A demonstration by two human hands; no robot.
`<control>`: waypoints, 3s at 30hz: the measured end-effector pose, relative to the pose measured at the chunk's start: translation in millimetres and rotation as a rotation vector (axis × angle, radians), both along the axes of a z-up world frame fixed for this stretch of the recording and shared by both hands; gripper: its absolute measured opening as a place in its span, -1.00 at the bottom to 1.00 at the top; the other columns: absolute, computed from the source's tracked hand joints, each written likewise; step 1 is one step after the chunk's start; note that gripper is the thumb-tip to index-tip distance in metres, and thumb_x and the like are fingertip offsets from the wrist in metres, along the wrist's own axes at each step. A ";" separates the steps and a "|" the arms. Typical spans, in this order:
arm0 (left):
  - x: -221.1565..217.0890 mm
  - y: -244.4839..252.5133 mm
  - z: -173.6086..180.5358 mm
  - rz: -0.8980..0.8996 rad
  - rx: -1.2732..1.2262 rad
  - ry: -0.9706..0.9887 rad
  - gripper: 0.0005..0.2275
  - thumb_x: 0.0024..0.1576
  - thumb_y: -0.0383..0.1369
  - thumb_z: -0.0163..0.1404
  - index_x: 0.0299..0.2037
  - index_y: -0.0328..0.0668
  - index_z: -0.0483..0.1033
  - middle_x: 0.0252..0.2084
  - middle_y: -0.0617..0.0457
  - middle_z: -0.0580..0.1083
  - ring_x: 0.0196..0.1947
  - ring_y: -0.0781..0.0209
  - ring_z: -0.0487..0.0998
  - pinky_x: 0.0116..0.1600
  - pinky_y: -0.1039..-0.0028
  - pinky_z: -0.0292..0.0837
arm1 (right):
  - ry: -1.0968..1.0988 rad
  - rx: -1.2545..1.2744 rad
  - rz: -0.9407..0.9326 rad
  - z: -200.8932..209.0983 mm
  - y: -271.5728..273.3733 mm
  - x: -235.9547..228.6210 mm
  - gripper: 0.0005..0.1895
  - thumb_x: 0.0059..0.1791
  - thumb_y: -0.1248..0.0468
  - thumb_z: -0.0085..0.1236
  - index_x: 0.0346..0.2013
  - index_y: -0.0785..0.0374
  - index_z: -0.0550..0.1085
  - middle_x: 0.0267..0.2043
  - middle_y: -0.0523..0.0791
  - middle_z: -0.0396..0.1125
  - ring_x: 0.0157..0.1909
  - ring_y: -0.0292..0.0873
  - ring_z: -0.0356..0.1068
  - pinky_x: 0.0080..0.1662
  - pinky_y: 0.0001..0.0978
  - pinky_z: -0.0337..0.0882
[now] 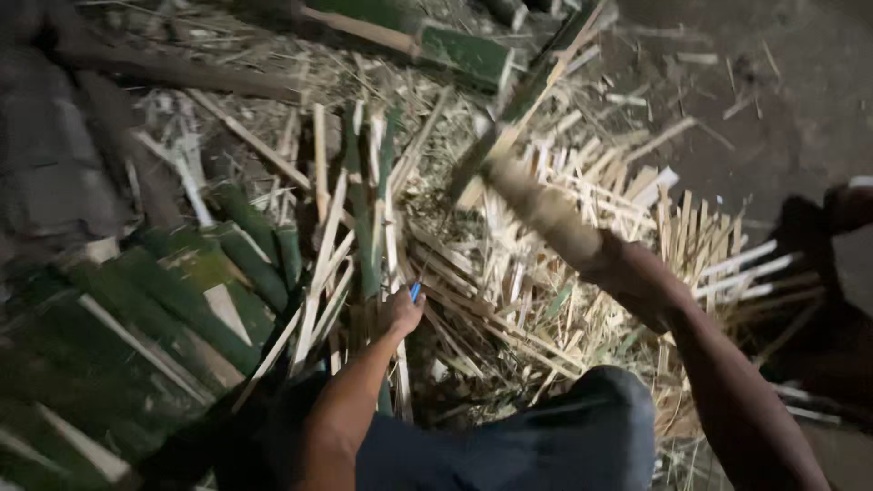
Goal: The person uses a knife and a wooden mallet to split bamboo stalks into thin strips. They repeatedly position the bamboo, strike the knife with the mallet, and separate the resulting strips, accumulating a pile of split bamboo on the floor.
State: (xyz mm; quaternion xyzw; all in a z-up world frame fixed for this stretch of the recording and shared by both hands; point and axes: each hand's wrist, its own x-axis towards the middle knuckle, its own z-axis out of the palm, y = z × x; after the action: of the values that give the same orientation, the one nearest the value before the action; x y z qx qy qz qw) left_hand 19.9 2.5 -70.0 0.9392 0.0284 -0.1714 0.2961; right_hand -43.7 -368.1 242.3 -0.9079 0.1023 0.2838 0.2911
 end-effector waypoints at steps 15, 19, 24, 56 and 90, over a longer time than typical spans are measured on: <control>20.5 -153.8 -19.9 -0.473 -0.221 -1.052 -0.62 0.44 -0.27 -0.35 0.18 -0.33 0.51 -0.37 -0.17 0.43 -0.40 -0.11 0.46 -0.29 0.17 0.37 | -0.482 0.555 -0.359 -267.7 48.2 33.8 -0.41 0.07 -0.07 0.15 0.14 0.37 0.35 -0.03 0.14 0.42 -0.04 -0.01 0.42 0.02 -0.01 0.42; 126.1 -142.0 -18.6 -0.126 -0.336 -0.141 -0.64 0.33 -0.11 -0.15 -0.06 -0.22 0.60 -0.23 -0.12 0.58 -0.24 -0.01 0.61 -0.07 0.20 0.49 | -0.518 0.615 -0.829 -356.3 44.6 44.8 -0.50 0.15 -0.07 0.01 0.03 0.36 0.42 -0.21 0.10 0.42 -0.27 -0.12 0.38 -0.19 -0.10 0.46; 212.9 -125.0 -49.3 -0.272 -0.050 -0.565 -0.49 0.22 -0.19 -0.04 0.34 -0.30 0.35 0.36 -0.29 0.34 0.26 -0.21 0.40 0.31 0.19 0.34 | -0.570 0.269 -0.887 -430.5 90.9 37.0 -0.51 0.15 -0.01 -0.12 0.14 0.35 0.33 -0.11 0.18 0.41 -0.12 0.16 0.40 -0.08 0.02 0.44; 63.7 -90.7 93.8 -0.090 -0.736 0.553 -0.43 0.19 -0.27 -0.04 0.41 -0.08 0.06 0.32 -0.14 0.24 0.19 -0.02 0.35 0.22 0.07 0.34 | -0.223 0.902 -1.016 -236.0 15.5 -4.0 -0.78 0.10 0.22 0.13 -0.12 0.30 0.35 -0.43 -0.04 0.28 -0.50 -0.12 0.27 -0.50 -0.27 0.36; 76.5 -78.4 418.0 0.001 -0.935 -1.143 -0.34 0.42 -0.19 -0.03 0.54 -0.42 -0.12 0.39 -0.40 0.28 0.31 -0.13 0.49 0.30 0.13 0.62 | -0.945 0.544 -0.500 -29.6 113.6 -7.3 -0.55 0.15 0.27 -0.07 0.29 0.32 0.10 -0.28 -0.05 0.29 -0.38 -0.20 0.35 -0.38 -0.32 0.41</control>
State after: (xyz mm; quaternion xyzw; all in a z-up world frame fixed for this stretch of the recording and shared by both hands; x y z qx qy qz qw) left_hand 96.4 -75.9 348.0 0.6576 -0.2058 0.3505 0.6343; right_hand -50.9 -254.4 212.7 -0.7771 0.0962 -0.2120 0.5848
